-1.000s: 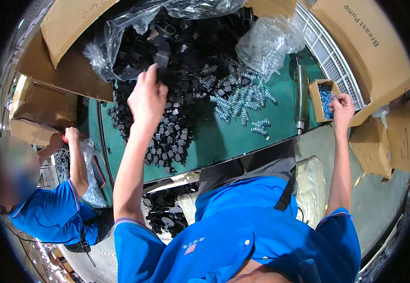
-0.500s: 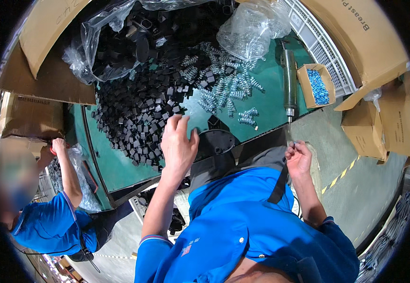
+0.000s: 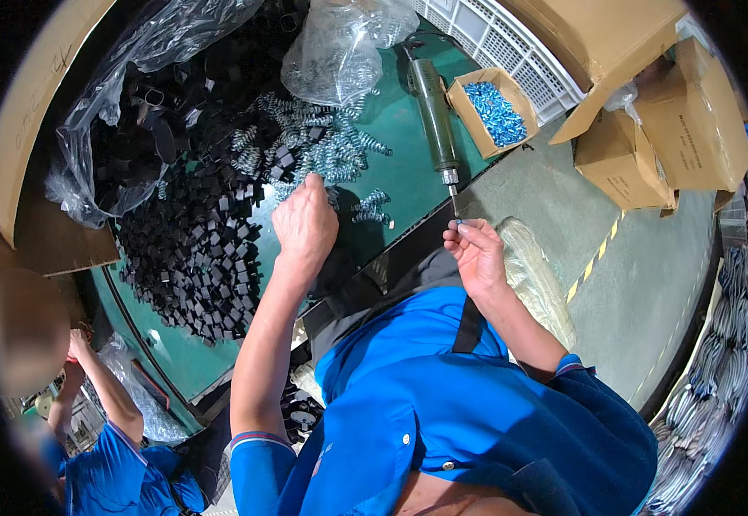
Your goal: The person repeatedly picks up small black plastic components and metal springs from a green workbench, inserts the springs into the components, and uses a green pneumatic tool to fasten them. The person handles the parts one at a time and places the finished assemblies on the table.
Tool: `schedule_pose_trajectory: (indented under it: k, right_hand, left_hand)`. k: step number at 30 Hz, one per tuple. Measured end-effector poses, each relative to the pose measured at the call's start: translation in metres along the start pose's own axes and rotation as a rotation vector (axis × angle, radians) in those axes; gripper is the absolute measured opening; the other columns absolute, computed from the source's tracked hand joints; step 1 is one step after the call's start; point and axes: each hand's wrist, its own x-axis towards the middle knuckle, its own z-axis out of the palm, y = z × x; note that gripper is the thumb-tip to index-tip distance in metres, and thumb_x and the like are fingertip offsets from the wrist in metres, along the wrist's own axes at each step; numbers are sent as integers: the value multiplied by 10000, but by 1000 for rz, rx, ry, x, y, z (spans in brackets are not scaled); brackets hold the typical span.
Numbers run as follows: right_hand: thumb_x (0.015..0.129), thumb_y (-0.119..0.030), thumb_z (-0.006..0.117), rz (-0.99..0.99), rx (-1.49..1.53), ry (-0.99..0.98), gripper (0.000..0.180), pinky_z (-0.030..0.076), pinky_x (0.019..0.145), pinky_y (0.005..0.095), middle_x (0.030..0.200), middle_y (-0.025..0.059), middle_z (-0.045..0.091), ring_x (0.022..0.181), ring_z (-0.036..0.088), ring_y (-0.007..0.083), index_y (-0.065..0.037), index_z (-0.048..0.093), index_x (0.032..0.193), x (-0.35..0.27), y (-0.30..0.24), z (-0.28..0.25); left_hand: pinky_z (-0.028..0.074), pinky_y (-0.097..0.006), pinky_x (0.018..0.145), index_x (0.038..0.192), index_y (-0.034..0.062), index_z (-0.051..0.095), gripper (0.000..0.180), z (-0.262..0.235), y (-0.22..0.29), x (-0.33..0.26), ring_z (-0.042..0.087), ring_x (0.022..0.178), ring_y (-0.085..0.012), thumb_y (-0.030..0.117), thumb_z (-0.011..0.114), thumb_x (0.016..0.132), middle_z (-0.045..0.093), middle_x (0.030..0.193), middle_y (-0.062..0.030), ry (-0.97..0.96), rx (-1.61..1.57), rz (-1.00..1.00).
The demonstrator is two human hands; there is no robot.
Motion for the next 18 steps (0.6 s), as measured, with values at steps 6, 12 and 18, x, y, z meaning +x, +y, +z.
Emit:
schedule_pose_trajectory:
  k: [6, 12, 18]
  right_hand:
    - [895, -1, 629, -26, 10, 52, 54, 593, 738, 332, 945, 147, 695, 838, 698, 236, -27, 600, 932, 2, -1, 3]
    - [895, 7, 622, -4, -22, 77, 59, 594, 749, 333, 946, 144, 693, 843, 698, 235, -27, 595, 934, 4, 0, 2]
    - [904, 2, 619, -39, 19, 70, 68, 592, 784, 327, 961, 144, 699, 882, 701, 230, -22, 589, 959, 5, 5, 5]
  left_hand:
    - [526, -444, 727, 1022, 47, 668, 236, -21, 5, -10, 657, 815, -356, 116, 624, 800, 636, 982, -156, 102, -208, -106]
    - [519, -367, 726, 1021, 45, 683, 176, -27, -7, -19, 665, 817, -261, 132, 638, 875, 656, 954, -115, 72, -446, -192]
    - [522, -431, 741, 999, 61, 698, 372, -19, 1, -20, 639, 887, -327, 263, 816, 711, 663, 922, -115, 7, -101, 1]
